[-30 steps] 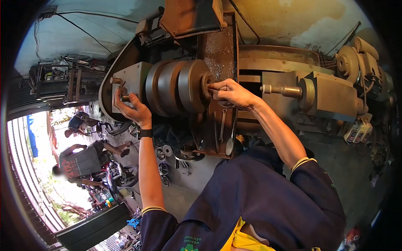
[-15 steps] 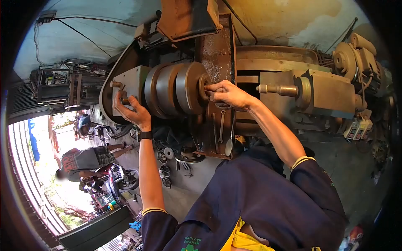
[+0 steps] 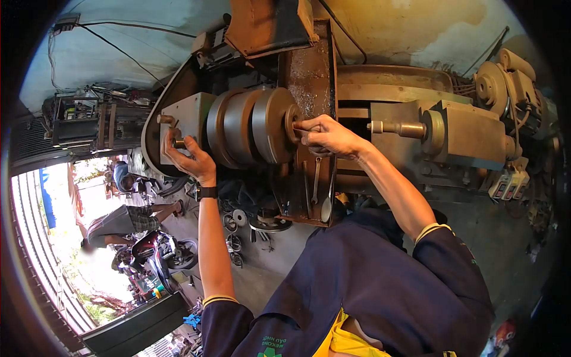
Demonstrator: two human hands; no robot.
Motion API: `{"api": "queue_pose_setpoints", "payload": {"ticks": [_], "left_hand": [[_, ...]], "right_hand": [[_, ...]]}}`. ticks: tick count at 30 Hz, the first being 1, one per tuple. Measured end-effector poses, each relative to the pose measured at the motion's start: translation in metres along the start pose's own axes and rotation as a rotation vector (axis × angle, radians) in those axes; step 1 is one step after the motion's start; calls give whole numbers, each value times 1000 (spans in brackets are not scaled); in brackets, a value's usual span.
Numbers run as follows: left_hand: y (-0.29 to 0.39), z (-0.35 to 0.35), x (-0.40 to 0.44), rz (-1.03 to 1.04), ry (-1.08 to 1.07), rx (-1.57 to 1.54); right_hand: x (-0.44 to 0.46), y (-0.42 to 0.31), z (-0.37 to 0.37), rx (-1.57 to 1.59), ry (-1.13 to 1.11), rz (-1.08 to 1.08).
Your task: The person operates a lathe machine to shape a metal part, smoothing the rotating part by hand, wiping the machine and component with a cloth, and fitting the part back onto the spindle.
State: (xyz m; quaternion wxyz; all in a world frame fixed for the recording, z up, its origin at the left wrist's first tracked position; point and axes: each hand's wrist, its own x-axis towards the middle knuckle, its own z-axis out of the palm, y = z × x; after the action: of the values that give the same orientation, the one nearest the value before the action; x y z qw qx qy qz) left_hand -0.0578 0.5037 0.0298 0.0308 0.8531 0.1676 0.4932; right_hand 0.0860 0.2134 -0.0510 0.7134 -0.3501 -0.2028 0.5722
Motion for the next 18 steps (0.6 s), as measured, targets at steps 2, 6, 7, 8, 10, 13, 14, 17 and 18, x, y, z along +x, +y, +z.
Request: {"api": "queue_pose_setpoints", "payload": {"ticks": [2,6,7,8,10,13,14,17,18], "left_hand": [[-1,0,-1,7,1,7],[-1,0,0,24,8,4],[-1,0,0,16,6,-1],[-1,0,-1,15,4,0],[0,0,0,15,-3,3],[1,1,1,35,11,2],[0,1,1,34,9,2],[1,1,-1,18,5,25],[3,1,0,21,5,18]], "right_hand": [[-1,0,1,-12,15,1],[-2,-4,0,32,4,24],[1,-3,-1,7,-13,19],[2,-2,-1,-16,-30,14],[-2,-1,-1,-5,-15,5],[-1,-6,1,-10,3,2],[-1,-7,1,-21,8,14],[1,-4,1,-36,9,8],[0,-4,0,-36,9,7]]}}
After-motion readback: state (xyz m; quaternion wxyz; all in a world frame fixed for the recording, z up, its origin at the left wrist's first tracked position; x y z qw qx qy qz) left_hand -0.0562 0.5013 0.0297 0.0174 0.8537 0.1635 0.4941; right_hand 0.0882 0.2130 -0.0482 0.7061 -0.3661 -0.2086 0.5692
